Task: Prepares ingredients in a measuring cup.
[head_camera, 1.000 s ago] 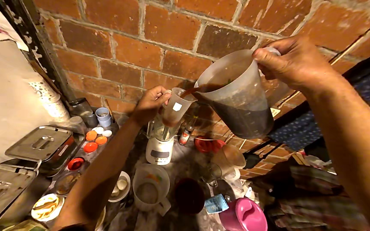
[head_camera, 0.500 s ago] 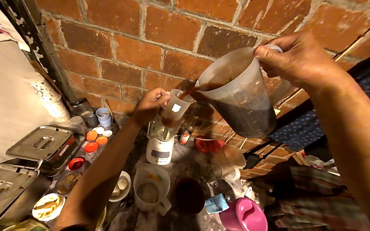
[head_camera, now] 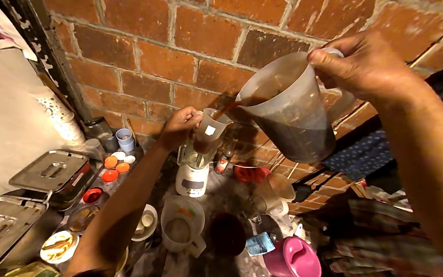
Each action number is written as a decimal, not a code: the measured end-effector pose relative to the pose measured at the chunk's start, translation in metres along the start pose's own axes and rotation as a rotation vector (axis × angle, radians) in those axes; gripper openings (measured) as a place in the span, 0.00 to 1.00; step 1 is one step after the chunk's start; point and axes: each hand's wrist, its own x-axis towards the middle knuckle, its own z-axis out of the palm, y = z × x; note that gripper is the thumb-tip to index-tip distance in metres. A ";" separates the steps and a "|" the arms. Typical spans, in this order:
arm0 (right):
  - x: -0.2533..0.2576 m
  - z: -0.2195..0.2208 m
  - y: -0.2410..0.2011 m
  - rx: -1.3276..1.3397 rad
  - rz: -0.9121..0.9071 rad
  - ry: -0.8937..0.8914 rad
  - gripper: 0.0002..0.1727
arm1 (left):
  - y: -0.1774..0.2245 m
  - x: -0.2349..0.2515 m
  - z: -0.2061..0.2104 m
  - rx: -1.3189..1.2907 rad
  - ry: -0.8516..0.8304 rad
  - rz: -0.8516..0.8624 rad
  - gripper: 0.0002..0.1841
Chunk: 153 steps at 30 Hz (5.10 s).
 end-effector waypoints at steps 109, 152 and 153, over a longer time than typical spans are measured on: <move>-0.218 0.281 0.236 0.315 0.798 0.528 0.22 | 0.037 0.070 -0.016 1.293 -0.360 -0.048 0.14; -0.360 0.239 0.094 0.263 0.447 0.630 0.08 | 0.015 0.076 0.059 1.544 -0.611 0.109 0.12; -0.364 0.234 0.097 0.255 0.467 0.642 0.08 | 0.016 0.075 0.057 1.529 -0.598 0.107 0.12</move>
